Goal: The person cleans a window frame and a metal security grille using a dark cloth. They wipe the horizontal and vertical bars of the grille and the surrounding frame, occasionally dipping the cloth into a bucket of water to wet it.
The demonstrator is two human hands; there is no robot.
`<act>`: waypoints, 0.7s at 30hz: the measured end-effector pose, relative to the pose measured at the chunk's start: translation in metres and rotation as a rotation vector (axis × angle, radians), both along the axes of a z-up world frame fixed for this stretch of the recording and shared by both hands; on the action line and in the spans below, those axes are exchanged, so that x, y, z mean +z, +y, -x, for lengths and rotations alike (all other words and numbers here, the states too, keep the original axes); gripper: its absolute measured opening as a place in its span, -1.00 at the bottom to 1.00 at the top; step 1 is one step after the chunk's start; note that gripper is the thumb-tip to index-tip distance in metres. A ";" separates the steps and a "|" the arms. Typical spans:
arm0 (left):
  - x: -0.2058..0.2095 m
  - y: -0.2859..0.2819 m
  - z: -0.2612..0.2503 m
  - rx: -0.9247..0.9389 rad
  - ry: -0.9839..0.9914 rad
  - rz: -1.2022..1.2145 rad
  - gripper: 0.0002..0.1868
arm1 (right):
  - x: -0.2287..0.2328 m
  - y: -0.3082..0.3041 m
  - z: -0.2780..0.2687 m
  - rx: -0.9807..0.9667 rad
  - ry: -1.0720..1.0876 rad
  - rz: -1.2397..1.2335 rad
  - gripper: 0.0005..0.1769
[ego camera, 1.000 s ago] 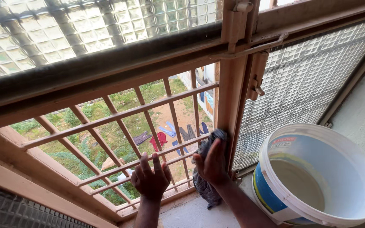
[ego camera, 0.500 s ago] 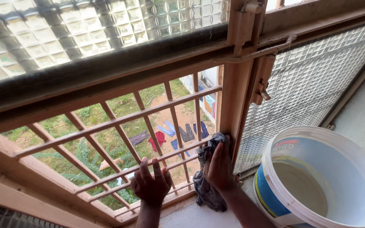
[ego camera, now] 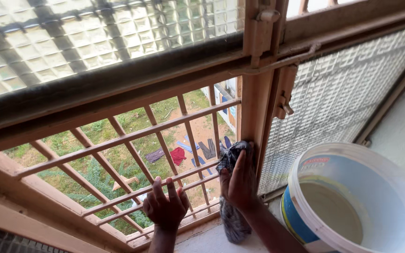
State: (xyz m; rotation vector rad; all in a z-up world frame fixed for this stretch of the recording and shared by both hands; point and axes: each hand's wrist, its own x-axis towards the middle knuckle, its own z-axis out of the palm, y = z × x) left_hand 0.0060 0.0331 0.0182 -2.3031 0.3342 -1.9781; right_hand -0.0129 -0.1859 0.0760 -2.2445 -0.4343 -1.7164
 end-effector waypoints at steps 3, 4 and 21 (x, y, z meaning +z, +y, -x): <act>0.001 -0.003 0.002 0.011 0.006 0.002 -0.48 | 0.026 -0.008 -0.016 0.038 -0.023 -0.037 -0.25; 0.001 -0.004 0.002 0.014 0.013 0.003 -0.48 | 0.033 -0.015 -0.027 0.064 -0.024 -0.061 -0.23; 0.006 -0.005 0.017 0.007 0.066 -0.018 -0.43 | 0.015 -0.016 -0.019 0.150 -0.033 -0.015 0.02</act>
